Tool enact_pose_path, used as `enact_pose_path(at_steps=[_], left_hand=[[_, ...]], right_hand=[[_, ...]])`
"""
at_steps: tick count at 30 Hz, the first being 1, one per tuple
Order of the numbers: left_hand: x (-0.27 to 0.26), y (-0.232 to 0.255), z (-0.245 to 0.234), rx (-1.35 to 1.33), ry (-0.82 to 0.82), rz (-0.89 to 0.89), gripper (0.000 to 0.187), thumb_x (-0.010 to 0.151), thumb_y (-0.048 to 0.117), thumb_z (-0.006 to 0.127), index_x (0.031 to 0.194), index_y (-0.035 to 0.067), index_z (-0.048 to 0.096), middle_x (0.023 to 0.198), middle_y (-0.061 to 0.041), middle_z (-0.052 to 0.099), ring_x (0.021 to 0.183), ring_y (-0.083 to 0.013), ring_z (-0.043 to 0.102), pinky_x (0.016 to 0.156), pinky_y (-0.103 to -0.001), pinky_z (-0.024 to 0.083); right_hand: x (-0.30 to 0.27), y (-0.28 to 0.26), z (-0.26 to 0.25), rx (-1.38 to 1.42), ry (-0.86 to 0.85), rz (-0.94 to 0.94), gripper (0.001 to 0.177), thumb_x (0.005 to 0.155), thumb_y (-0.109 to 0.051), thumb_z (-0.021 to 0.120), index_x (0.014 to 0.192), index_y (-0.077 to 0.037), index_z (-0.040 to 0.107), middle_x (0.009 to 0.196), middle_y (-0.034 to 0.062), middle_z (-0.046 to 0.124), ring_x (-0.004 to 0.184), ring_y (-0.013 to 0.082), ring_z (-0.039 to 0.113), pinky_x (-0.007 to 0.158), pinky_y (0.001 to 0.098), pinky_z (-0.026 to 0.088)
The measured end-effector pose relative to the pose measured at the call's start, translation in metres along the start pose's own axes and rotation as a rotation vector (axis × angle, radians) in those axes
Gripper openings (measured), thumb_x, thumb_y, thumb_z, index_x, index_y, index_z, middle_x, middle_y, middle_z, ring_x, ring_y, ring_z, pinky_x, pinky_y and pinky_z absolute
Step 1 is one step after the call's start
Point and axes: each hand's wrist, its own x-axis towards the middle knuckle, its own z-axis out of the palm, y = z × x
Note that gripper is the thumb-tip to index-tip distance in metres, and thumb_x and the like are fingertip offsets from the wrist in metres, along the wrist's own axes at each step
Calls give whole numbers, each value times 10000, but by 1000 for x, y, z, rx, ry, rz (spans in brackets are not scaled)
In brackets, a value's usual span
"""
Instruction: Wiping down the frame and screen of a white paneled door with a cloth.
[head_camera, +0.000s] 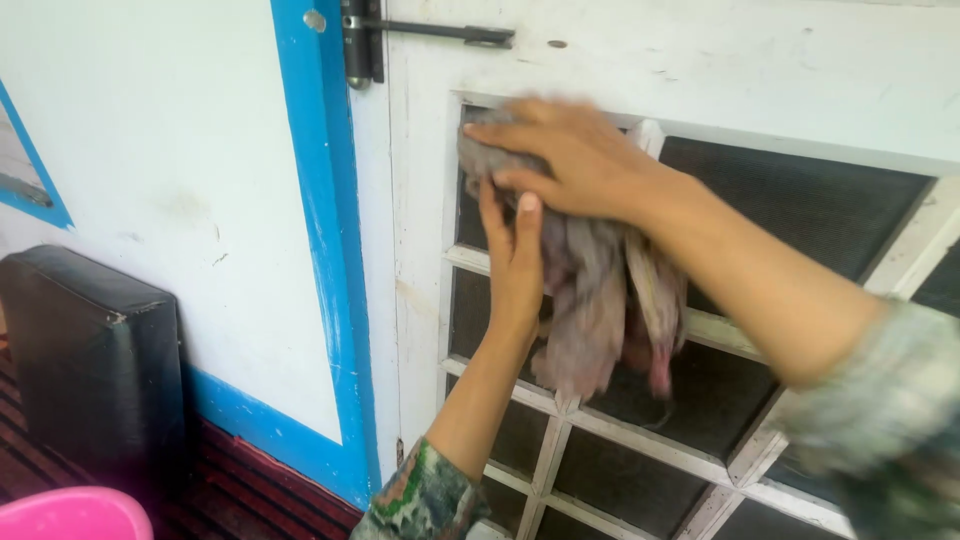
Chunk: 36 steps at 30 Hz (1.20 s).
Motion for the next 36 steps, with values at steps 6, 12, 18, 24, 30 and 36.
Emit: enact_pose_path(at_steps=[6,12,18,24,30,36], left_hand=[[-3,12,50,-40,-187,-95,774,842,192,672,1511,15,326,1395,-240,544,1247,-342,586,1037,-426,511],[25,-11,64,-31,-99,351,598,1091,212,562,1571,-57,331,1471,-223,507,1424,-288,520,1252,-393,394],[36,-26,45,-84,-85,307,593,1156,354,473,1561,-49,315,1380,-174,535,1293,-215,541,1163,-352,440],[29,-1,16,17,-62,150,561,1112,349,494,1424,-118,494,1252,-172,649,1104,-229,621,1039,-391,518],[32,94,-1,478,33,107,532,997,254,598,1376,-110,521,1181,-191,651,1109,-256,638,995,-372,498],[52,177,-19,323,29,-167,412,914,109,595,1278,-85,593,1071,-189,765,1000,-244,731,921,-365,551]], right_hand=[[-110,90,-93,-291,-61,262,282,1139,-162,639,1417,-112,644,1100,139,681,1076,318,665,992,497,486],[-185,214,-18,63,236,215,506,1090,-69,587,1503,178,433,1413,352,561,1249,420,619,954,438,541],[-227,184,19,286,121,467,634,1009,-181,579,1534,127,404,1343,282,592,1177,367,634,941,414,535],[-238,119,-47,471,43,748,762,928,-292,568,1565,78,373,1273,212,621,1104,315,647,927,391,528],[-199,141,-81,-60,91,335,706,926,-434,604,1449,40,606,1326,248,661,1222,448,603,1057,542,499],[-192,125,-77,-316,-439,546,609,810,-557,575,1243,-158,732,1236,176,722,1076,315,715,1093,604,545]])
